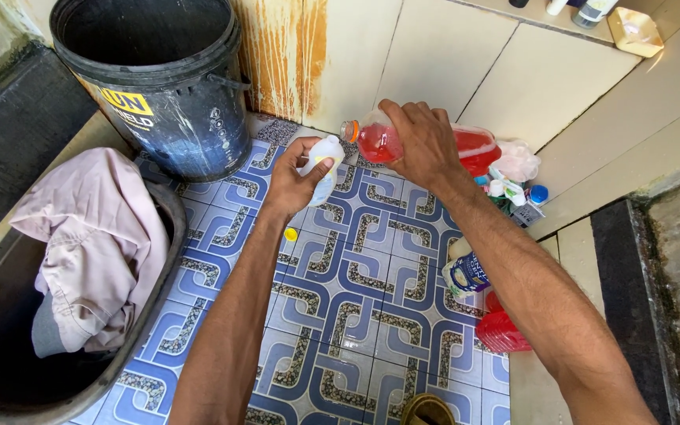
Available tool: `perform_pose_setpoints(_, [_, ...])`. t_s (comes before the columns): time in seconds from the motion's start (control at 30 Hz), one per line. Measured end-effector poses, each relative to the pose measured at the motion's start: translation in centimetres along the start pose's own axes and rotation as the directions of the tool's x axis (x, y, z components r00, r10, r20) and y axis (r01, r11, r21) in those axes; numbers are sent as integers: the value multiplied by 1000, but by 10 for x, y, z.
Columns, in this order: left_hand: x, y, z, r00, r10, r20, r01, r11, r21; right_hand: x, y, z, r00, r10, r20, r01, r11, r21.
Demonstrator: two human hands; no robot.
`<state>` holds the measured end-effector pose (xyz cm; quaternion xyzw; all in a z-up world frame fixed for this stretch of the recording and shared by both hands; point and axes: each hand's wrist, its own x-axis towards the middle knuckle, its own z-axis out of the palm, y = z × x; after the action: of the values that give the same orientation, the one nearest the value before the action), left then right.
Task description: Organizing and sorting various cleaning and personal care bottles on the bathroom floor
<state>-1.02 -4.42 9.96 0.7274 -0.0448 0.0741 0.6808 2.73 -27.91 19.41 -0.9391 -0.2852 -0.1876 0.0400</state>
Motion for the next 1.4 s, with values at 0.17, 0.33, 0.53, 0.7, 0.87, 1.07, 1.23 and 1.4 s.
perform_pose_setpoints(0.17, [3,-2,1,1000,18,3,-18,1000,-6,1,-3,-3,1000,3,6,-3,1000,7])
perform_pose_setpoints(0.33, [3,3,2,1000,-13,-1,13,1000,20,1,-5,-5,1000,-2,4,2,1000,9])
perform_pose_setpoints(0.53, [4,-1,2,1000,18,-3,-18,1000,6,2,-3,-3,999,-34,-22,34,999,9])
perform_pose_setpoints(0.7, [4,-2,1,1000,8,1,-8,1000,7,2,-3,-3,999,-41,-14,41,999,-16])
perform_pose_setpoints(0.87, [4,-6,1,999,47,9,-47,999,23,2,-5,-6,999,-32,13,33,998,-44])
perform_pose_setpoints(1.07, [3,0,0,1000,15,8,-15,1000,26,2,-6,-9,999,-36,10,37,998,-41])
perform_pose_setpoints(1.23, [4,-5,0,999,43,9,-43,998,36,4,-2,-3,999,-48,7,48,996,-75])
perform_pose_setpoints(1.4, [3,-3,0,998,59,20,-60,998,33,4,-6,-10,999,-20,45,23,996,-81])
